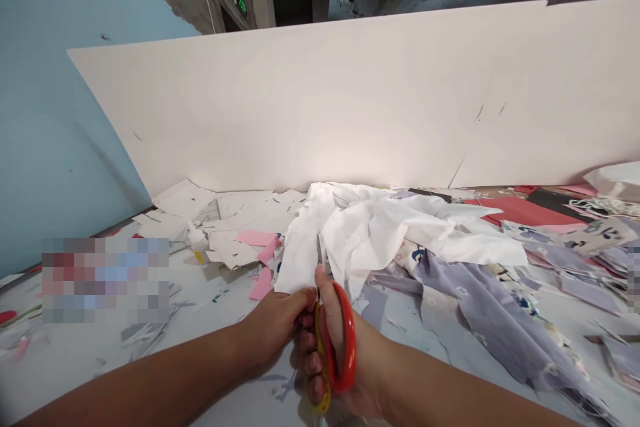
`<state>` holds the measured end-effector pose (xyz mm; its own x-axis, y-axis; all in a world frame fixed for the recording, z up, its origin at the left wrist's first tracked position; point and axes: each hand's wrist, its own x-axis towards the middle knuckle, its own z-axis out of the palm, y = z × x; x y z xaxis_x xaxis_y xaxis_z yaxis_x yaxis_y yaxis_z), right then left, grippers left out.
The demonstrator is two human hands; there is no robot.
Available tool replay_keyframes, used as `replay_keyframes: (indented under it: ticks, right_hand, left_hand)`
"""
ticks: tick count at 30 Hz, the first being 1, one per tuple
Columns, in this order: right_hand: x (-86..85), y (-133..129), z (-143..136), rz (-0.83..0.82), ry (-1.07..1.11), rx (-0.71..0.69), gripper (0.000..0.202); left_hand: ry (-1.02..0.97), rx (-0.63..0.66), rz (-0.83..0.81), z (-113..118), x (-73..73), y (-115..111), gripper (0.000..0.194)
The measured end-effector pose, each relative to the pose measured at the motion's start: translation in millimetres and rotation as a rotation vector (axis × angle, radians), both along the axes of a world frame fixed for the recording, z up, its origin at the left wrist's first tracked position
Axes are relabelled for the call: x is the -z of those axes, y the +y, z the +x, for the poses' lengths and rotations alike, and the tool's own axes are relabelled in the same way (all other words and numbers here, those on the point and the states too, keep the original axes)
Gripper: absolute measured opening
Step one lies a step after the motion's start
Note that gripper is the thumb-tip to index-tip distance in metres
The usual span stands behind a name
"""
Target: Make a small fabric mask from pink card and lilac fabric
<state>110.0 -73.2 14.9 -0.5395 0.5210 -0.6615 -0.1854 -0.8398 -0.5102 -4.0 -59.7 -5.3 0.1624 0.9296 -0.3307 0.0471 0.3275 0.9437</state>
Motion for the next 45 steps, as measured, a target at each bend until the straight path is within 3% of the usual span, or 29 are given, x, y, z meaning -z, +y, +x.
replay_keyframes:
  ticks: [5, 13, 26, 38, 45]
  right_hand:
    - [-0.1, 5, 0, -0.003, -0.02, -0.02, 0.058]
    - [3.6, 4, -5, 0.012, -0.097, 0.099, 0.055]
    - [-5.6, 12, 0, -0.023, -0.005, -0.063, 0.06]
    - [9.7, 18, -2, 0.028, -0.126, 0.023, 0.058]
    - [1.8, 17, 1, 0.021, -0.025, -0.055, 0.06]
  left_hand:
    - [-0.003, 0.006, 0.031, 0, 0.5, 0, 0.025]
    - [0.044, 0.011, 0.057, -4, 7.3, 2, 0.023]
    - [0.021, -0.048, 0.01, -1, 3.4, 2, 0.028]
    - [0.064, -0.021, 0.053, -3, 6.5, 2, 0.03]
    - [0.035, -0.053, -0.024, -3, 4.9, 2, 0.029]
